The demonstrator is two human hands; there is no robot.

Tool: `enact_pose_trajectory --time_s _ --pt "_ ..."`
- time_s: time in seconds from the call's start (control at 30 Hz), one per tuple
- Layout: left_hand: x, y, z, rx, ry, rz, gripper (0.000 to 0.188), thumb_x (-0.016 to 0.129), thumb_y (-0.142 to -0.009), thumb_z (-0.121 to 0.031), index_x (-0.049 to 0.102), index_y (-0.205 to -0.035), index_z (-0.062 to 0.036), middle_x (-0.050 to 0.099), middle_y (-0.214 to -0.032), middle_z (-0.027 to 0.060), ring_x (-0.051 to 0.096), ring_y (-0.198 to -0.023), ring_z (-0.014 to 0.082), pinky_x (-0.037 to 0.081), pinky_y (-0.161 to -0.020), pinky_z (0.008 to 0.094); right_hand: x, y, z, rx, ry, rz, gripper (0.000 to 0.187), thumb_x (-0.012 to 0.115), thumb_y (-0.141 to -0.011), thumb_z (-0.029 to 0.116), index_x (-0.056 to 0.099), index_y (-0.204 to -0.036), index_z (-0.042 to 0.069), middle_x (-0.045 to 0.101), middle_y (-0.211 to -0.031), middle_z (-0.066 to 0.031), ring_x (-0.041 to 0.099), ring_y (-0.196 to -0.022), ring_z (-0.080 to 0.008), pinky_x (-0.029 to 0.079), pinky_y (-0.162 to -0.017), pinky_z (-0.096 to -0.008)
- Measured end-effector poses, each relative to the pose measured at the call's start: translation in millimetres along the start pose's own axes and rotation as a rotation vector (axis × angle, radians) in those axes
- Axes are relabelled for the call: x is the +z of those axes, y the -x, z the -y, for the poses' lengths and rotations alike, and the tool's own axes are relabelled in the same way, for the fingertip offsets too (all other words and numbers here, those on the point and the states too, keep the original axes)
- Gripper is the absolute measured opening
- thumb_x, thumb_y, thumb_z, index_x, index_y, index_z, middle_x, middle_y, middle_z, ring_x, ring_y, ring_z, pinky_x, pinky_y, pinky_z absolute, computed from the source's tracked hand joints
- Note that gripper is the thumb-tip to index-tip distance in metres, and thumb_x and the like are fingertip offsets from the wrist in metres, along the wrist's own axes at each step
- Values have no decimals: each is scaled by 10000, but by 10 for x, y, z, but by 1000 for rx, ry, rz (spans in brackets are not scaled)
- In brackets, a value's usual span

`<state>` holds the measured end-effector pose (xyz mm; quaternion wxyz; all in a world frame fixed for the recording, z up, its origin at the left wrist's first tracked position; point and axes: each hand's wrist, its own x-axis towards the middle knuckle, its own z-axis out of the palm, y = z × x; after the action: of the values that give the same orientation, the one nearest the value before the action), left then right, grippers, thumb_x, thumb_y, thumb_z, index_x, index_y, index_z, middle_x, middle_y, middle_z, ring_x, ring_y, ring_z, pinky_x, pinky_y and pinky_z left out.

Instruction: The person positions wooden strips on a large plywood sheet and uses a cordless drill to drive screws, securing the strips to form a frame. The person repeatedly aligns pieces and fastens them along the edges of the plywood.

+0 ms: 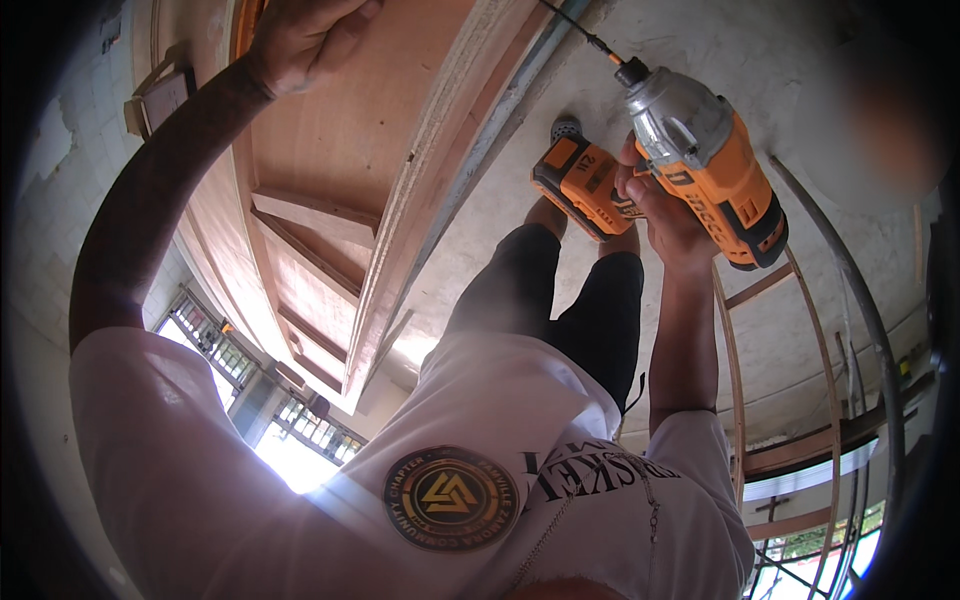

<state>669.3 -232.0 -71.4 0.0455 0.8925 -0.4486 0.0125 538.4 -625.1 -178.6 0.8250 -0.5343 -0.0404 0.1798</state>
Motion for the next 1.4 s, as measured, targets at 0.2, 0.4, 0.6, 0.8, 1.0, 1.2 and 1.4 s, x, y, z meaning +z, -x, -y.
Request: enact_pose_trajectory --time_s 0.2,0.4,0.6,0.8,1.0,1.2,1.4 --pt "75 35 103 68 -27 -38 488 452 -1062 -279 524 -1521 -128 452 -1544 271 417 -1429 440 203 -1219 543 35 19 -5 37 -31 -1 506 618 -841 -129 532 -1323 2 634 -1075 -144 611 -794 -165 548 -707 -323" --pt "39 13 63 33 -25 -11 485 439 -1074 -303 526 -1519 -130 457 -1541 265 415 -1431 438 203 -1220 533 -1 9 -44 -18 40 18 517 625 -838 -123 520 -1327 10 622 -1069 -133 596 -801 -156 537 -701 -320" --pt "15 30 5 -4 -22 1 480 440 -1075 -296 529 -1517 -130 453 -1547 262 407 -1438 433 198 -1222 534 11 5 -20 10 26 2 520 620 -834 -127 528 -1326 13 621 -1080 -129 598 -820 -154 534 -697 -317" --pt "11 1 18 54 -37 -35 478 442 -1070 -280 530 -1516 -130 443 -1553 264 405 -1439 436 202 -1222 534 20 19 3 78 -67 -1 504 595 -840 -133 541 -1318 15 621 -1083 -122 601 -838 -155 531 -714 -322" --pt "-32 17 -37 -4 13 -10 471 454 -1067 -265 539 -1509 -130 444 -1553 264 406 -1438 437 211 -1219 538 -38 15 -24 40 56 13 466 590 -842 -124 557 -1287 14 612 -1083 -109 592 -858 -155 520 -738 -321" --pt "-27 8 -18 -2 10 -22 463 471 -1065 -267 551 -1500 -131 456 -1545 260 414 -1432 434 217 -1217 540 -41 8 3 37 63 23 469 581 -839 -126 556 -1286 14 608 -1082 -108 584 -855 -152 515 -734 -319" --pt "-28 35 -28 5 4 -29 464 470 -1066 -273 549 -1501 -134 468 -1533 264 423 -1424 436 216 -1218 538 -65 -1 -5 5 95 41 482 589 -837 -130 553 -1297 10 611 -1083 -111 584 -849 -154 520 -730 -316"
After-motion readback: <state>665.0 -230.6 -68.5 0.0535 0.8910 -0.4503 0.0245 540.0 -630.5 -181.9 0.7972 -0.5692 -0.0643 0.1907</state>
